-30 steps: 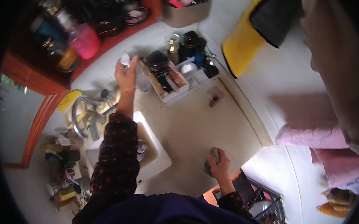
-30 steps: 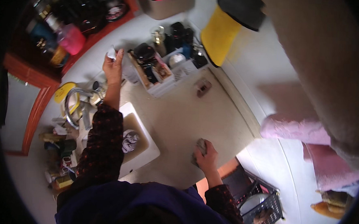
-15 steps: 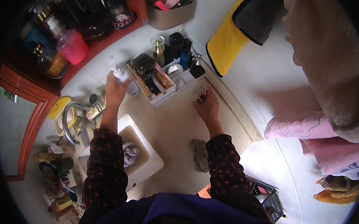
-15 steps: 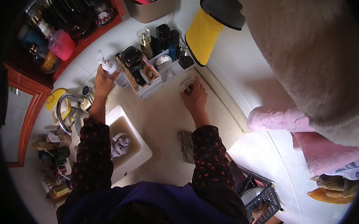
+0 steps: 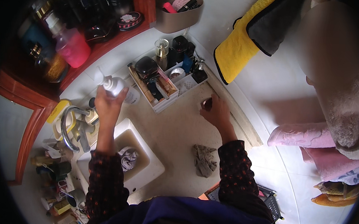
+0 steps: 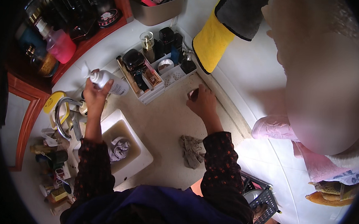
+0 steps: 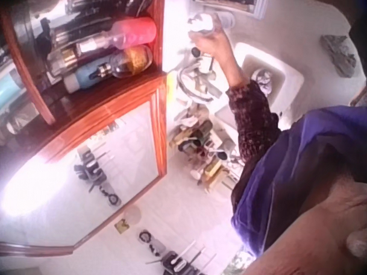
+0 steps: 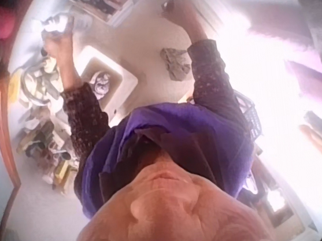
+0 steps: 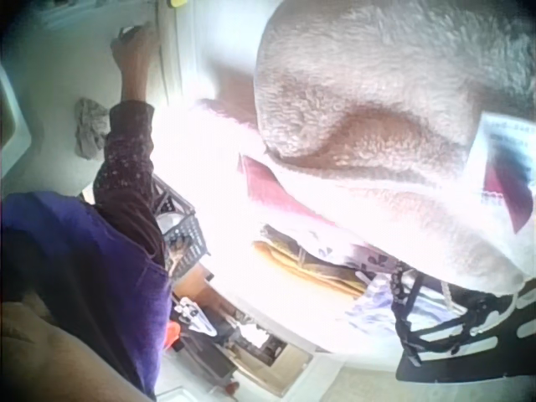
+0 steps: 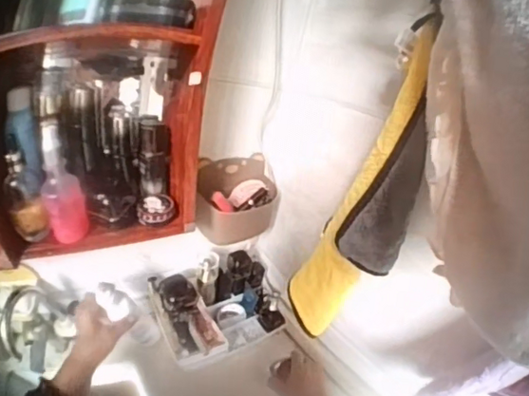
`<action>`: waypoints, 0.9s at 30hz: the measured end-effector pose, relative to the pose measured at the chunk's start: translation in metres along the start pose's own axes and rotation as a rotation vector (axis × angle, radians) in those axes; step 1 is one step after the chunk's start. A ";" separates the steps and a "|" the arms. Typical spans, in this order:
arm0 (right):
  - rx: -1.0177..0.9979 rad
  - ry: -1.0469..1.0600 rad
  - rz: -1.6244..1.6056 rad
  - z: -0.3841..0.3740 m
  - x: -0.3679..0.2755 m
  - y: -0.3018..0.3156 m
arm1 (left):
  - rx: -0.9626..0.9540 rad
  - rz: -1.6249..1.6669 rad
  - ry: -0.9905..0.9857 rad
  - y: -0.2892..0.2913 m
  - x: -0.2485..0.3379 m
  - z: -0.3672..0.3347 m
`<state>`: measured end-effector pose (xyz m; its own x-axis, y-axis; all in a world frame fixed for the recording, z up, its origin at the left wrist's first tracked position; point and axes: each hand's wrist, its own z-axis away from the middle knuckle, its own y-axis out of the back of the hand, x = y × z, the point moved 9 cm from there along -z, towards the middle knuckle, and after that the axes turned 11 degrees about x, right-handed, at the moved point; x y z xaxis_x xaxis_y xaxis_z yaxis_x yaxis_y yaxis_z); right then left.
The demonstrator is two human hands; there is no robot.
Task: The person washes a cloth in the sink, applies liquid from a white bottle, scrubs the sink basin with the cloth, and wipes the faucet and surrounding countertop. They handle several small bottles and a toothbrush holder while cleaning.
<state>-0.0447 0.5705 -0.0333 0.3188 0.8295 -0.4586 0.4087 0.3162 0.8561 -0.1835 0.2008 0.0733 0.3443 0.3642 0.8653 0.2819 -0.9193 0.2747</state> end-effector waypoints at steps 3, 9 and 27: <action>0.057 -0.018 0.026 0.015 0.010 0.005 | 0.029 -0.022 -0.196 0.015 0.078 0.015; 0.112 0.013 0.016 0.021 0.007 -0.012 | -0.295 0.364 -0.106 -0.084 0.161 0.019; 0.192 0.002 -0.132 0.027 0.006 -0.021 | -0.369 0.030 -0.273 -0.240 0.084 0.013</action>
<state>-0.0283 0.5569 -0.0605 0.2500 0.7879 -0.5627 0.6024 0.3284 0.7275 -0.2099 0.4538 0.0749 0.5846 0.3173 0.7467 -0.0528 -0.9035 0.4253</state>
